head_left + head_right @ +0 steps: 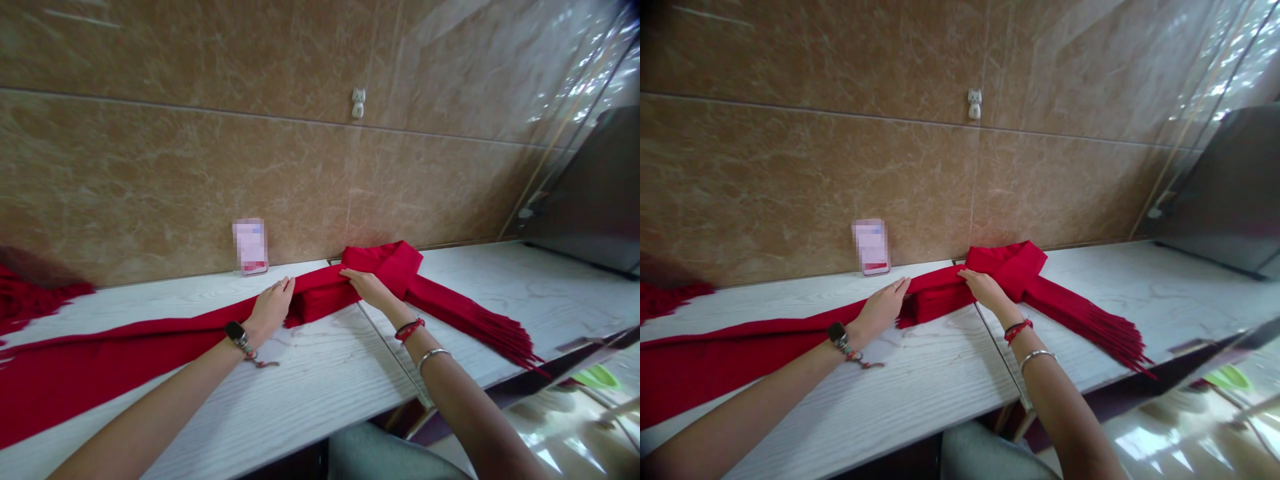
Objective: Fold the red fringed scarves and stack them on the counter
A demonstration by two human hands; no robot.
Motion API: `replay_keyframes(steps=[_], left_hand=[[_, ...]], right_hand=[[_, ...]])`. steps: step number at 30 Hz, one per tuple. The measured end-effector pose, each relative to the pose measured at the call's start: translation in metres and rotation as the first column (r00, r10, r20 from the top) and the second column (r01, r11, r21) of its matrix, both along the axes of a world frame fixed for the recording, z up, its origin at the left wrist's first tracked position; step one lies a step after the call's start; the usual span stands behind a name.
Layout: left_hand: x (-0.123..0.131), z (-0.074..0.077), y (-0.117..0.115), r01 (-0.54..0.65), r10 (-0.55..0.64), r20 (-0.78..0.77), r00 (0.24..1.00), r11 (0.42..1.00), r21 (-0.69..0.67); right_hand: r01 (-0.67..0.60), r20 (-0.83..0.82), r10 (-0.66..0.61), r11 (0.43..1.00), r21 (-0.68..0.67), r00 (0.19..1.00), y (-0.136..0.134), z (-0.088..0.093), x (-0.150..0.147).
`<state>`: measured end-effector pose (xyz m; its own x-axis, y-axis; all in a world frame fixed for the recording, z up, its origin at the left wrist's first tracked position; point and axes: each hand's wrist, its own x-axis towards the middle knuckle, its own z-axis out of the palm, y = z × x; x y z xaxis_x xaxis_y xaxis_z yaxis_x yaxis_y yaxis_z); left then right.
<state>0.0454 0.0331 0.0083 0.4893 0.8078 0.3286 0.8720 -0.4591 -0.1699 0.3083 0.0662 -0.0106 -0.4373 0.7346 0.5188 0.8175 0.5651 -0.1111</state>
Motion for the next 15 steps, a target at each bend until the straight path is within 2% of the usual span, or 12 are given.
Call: replay_keyframes(steps=[4, 6, 8, 11, 13, 15], left_hand=[[-0.007, 0.025, -0.009, 0.067, -0.065, -0.046, 0.997, 0.997, 0.045], [-0.007, 0.031, -0.017, 0.116, -0.112, -0.077, 0.991, 0.992, 0.047], [-0.005, 0.029, -0.023, 0.144, -0.139, -0.124, 0.982, 0.989, 0.03], [-0.004, 0.015, -0.03, 0.139, -0.145, -0.194, 0.97, 0.989, -0.043], [-0.005, 0.008, -0.032, 0.129, -0.144, -0.198, 0.97, 0.988, -0.083], [-0.006, 0.007, -0.033, 0.136, -0.151, -0.174, 0.973, 0.986, -0.091]], right_hand=[[0.027, -0.087, -0.029, 0.999, -0.028, 0.996, -0.003, 0.005, -0.001], [0.051, -0.144, -0.059, 0.997, -0.059, 0.988, -0.005, 0.008, 0.0], [0.037, -0.176, -0.052, 0.996, -0.087, 0.983, -0.006, 0.009, 0.004], [-0.048, -0.12, 0.034, 0.992, -0.114, 0.992, -0.008, 0.009, 0.011], [-0.085, -0.065, 0.078, 0.988, -0.128, 0.995, -0.008, 0.009, 0.015], [-0.091, -0.048, 0.085, 0.987, -0.129, 0.995, -0.009, 0.01, 0.016]])
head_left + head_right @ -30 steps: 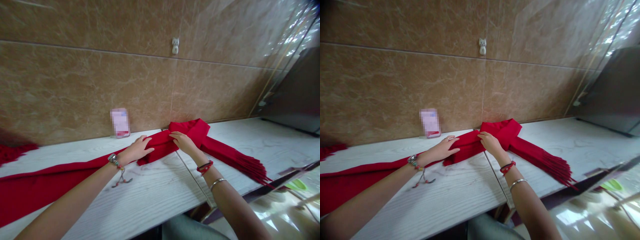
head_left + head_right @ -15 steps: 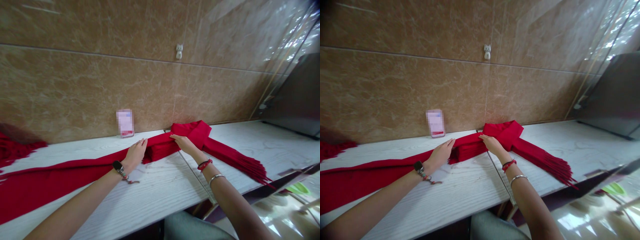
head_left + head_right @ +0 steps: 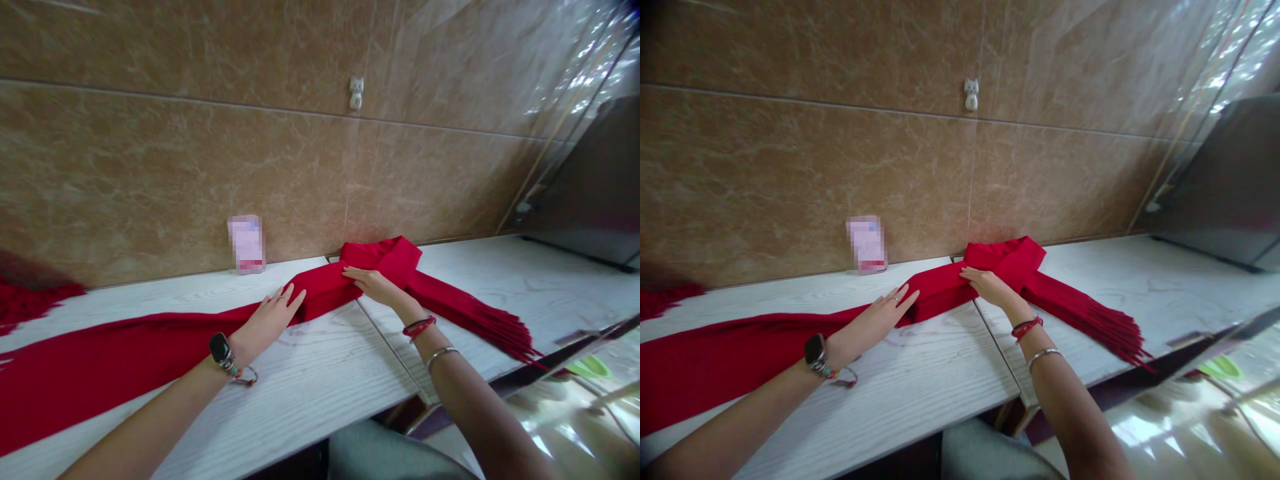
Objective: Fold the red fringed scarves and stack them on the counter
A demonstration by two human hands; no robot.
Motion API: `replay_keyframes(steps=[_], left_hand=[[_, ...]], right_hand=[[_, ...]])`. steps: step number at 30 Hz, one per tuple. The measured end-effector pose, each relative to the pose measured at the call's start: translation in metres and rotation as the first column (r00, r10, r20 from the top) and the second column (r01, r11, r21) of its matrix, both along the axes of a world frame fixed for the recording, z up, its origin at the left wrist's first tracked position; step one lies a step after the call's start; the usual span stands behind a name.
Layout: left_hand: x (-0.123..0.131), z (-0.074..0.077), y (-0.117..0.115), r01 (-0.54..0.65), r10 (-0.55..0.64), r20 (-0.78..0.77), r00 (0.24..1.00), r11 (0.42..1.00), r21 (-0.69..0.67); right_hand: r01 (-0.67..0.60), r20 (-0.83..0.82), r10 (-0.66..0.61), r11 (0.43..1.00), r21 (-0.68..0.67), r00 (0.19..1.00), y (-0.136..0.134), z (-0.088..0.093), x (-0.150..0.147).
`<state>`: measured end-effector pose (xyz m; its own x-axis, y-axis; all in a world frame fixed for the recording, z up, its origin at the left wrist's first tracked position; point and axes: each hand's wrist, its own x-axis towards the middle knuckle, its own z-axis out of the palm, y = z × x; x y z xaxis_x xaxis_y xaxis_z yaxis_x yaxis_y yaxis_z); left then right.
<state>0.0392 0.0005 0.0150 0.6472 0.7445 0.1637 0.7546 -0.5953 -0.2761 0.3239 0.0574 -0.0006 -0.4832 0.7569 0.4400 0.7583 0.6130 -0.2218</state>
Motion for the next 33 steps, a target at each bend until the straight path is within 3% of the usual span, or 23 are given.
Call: replay_keyframes(steps=[5, 12, 17, 20, 23, 28, 31, 33], left_hand=[[-0.002, 0.01, -0.003, 0.01, -0.011, 0.02, 1.0, 0.999, 0.041], [-0.001, -0.007, -0.005, -0.026, 0.024, -0.026, 0.999, 0.998, -0.057], [0.02, 0.017, 0.01, 0.046, -0.031, 0.143, 0.989, 0.994, -0.102], [0.042, 0.027, 0.028, 0.062, -0.038, 0.247, 0.968, 0.994, -0.09], [0.055, 0.014, 0.046, 0.07, -0.028, 0.237, 0.971, 0.983, -0.171], [0.052, -0.02, 0.059, 0.102, -0.053, 0.242, 0.969, 0.975, -0.197], [0.051, -0.023, 0.058, 0.096, -0.043, 0.245, 0.968, 0.974, -0.207], [0.052, -0.018, 0.056, 0.095, -0.034, 0.249, 0.968, 0.967, -0.237]], right_hand=[[0.023, -0.083, -0.019, 0.999, 0.049, 0.996, 0.0, 0.002, -0.001], [-0.018, 0.015, 0.018, 1.0, -0.014, 1.0, -0.003, 0.0, 0.004], [-0.014, -0.084, 0.013, 1.0, -0.016, 0.996, -0.005, 0.011, -0.005], [0.122, -0.136, -0.114, 0.991, 0.05, 0.984, 0.001, 0.017, -0.022], [0.242, 0.055, -0.245, 0.969, 0.051, 0.968, 0.008, 0.012, -0.038], [0.208, 0.408, -0.185, 0.978, -0.012, 0.894, 0.01, -0.011, -0.036], [0.214, 0.477, -0.171, 0.976, -0.037, 0.862, 0.01, -0.02, -0.025], [0.232, 0.417, -0.188, 0.971, -0.056, 0.889, 0.012, -0.023, -0.02]])
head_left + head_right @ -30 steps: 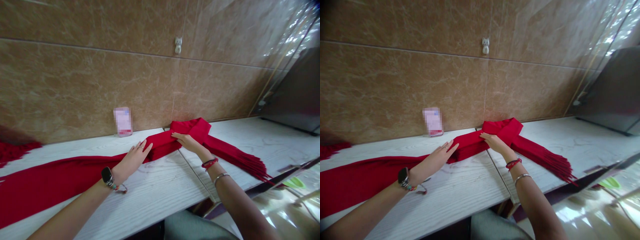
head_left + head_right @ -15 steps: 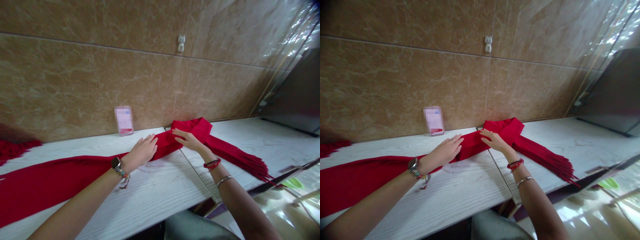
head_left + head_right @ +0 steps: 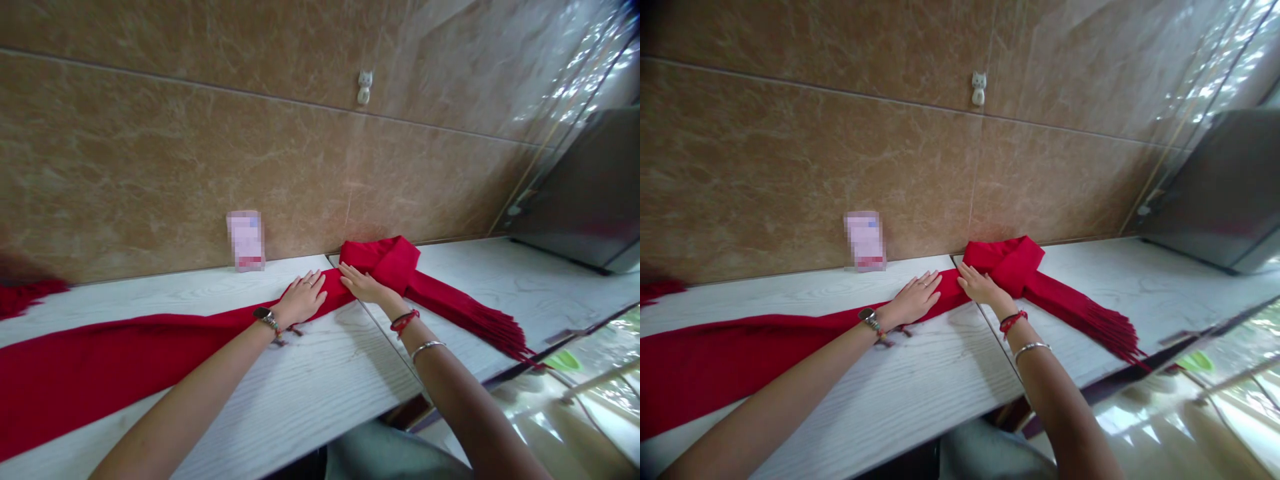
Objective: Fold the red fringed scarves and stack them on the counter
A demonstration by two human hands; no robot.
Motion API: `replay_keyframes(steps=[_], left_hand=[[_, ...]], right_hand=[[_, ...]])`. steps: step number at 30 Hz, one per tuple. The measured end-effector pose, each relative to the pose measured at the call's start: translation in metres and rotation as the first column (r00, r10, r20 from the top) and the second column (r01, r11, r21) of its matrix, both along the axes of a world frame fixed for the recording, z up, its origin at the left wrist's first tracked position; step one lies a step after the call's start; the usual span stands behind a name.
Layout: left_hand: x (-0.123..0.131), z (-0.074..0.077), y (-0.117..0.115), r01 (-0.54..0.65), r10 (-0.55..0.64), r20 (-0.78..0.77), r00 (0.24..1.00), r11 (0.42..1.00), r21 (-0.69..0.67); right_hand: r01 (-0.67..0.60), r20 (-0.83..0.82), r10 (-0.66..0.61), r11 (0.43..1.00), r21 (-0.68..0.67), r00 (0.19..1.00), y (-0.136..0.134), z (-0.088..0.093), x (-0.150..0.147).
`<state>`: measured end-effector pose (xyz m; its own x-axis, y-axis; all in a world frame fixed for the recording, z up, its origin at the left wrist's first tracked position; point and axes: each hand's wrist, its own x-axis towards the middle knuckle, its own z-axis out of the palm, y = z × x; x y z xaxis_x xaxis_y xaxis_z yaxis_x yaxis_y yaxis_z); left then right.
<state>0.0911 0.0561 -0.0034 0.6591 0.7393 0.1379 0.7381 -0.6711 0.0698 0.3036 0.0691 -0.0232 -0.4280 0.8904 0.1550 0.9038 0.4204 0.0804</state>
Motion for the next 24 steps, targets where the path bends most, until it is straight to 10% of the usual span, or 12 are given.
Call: replay_keyframes(steps=[7, 13, 24], left_hand=[[-0.052, 0.034, -0.007, -0.028, 0.033, 0.11, 0.993, 0.998, -0.053], [-0.168, 0.044, -0.022, -0.136, 0.129, -0.069, 0.989, 0.985, -0.107], [-0.295, 0.025, -0.066, -0.355, 0.343, -0.209, 0.916, 0.934, -0.025]], right_hand=[[0.061, -0.311, -0.034, 0.995, 0.079, 0.95, -0.003, 0.033, -0.013], [-0.391, -0.345, 0.431, 0.902, 0.181, 0.834, -0.038, 0.073, -0.095], [-0.499, -0.099, 0.492, 0.864, -0.062, 0.865, -0.064, 0.036, -0.204]])
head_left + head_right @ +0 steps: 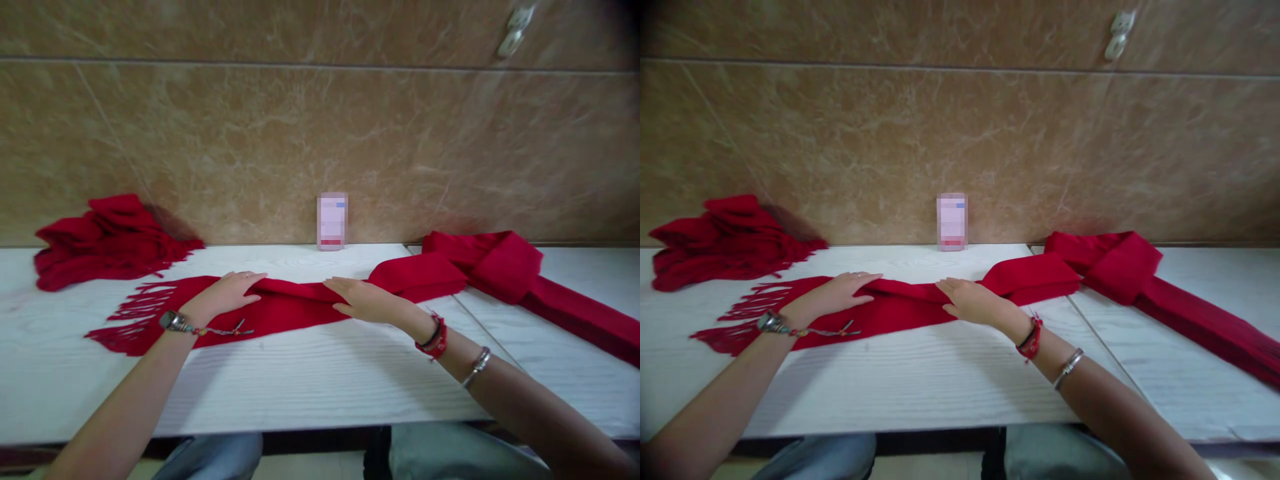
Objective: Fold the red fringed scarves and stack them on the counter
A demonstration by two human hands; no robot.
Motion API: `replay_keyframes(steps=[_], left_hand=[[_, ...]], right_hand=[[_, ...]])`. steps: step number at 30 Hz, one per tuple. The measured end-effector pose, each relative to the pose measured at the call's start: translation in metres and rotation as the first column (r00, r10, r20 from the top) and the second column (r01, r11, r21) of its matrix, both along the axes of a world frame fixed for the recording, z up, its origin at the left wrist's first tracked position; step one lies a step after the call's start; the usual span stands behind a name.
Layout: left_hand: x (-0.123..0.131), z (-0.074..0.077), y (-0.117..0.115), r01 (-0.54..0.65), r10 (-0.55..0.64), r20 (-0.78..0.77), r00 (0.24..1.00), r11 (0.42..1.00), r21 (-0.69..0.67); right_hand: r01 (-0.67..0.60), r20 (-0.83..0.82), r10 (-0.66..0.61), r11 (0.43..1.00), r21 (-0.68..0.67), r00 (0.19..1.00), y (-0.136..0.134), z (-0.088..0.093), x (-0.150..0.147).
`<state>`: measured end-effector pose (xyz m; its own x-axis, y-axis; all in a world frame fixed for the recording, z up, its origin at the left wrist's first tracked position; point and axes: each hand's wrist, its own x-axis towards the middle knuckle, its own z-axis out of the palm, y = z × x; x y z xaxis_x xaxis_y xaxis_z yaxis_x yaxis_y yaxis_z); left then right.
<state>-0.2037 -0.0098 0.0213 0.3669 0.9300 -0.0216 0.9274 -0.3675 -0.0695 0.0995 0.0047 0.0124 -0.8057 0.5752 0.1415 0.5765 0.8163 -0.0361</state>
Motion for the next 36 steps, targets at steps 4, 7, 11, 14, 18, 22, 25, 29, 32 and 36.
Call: replay_keyframes(steps=[4, 7, 11, 14, 18, 22, 25, 29, 32, 36], left_hand=[[-0.024, 0.002, -0.003, -0.055, 0.061, -0.069, 0.996, 0.995, 0.086], [-0.038, 0.005, -0.004, -0.088, 0.099, -0.113, 0.989, 0.992, 0.095], [-0.055, 0.007, -0.01, -0.118, 0.14, -0.143, 0.98, 0.981, 0.152], [-0.065, 0.004, -0.018, -0.155, 0.173, -0.134, 0.976, 0.978, 0.139], [-0.07, 0.005, -0.025, -0.266, 0.289, -0.197, 0.937, 0.954, 0.135], [-0.069, 0.022, -0.033, -0.28, 0.351, -0.22, 0.91, 0.913, 0.298], [-0.071, 0.031, -0.046, -0.298, 0.385, -0.18, 0.905, 0.876, 0.379], [-0.08, 0.02, -0.068, -0.365, 0.399, -0.184, 0.898, 0.911, 0.193], [-0.086, 0.011, -0.08, -0.423, 0.433, -0.208, 0.877, 0.901, 0.095], [-0.086, 0.02, -0.089, -0.439, 0.474, -0.274, 0.837, 0.88, 0.18]], right_hand=[[0.059, 0.005, -0.059, 0.998, -0.027, 0.998, -0.002, 0.001, -0.024], [0.084, 0.035, -0.082, 0.996, -0.039, 0.996, -0.002, 0.002, -0.043], [0.14, 0.037, -0.139, 0.989, -0.051, 0.99, 0.003, -0.004, -0.054], [0.148, 0.049, -0.147, 0.989, -0.005, 0.988, 0.007, -0.015, -0.053], [0.108, 0.003, -0.108, 0.992, 0.06, 0.994, 0.009, -0.028, -0.047], [0.075, -0.216, -0.055, 0.994, 0.085, 0.975, 0.01, -0.032, -0.041], [0.035, -0.345, 0.003, 0.994, 0.105, 0.938, 0.01, -0.034, -0.036], [-0.183, -0.219, 0.206, 0.976, 0.118, 0.954, 0.009, -0.044, -0.027], [-0.266, -0.128, 0.28, 0.957, 0.117, 0.951, 0.008, -0.049, -0.022], [-0.232, -0.157, 0.249, 0.965, 0.121, 0.956, 0.008, -0.045, -0.021]])
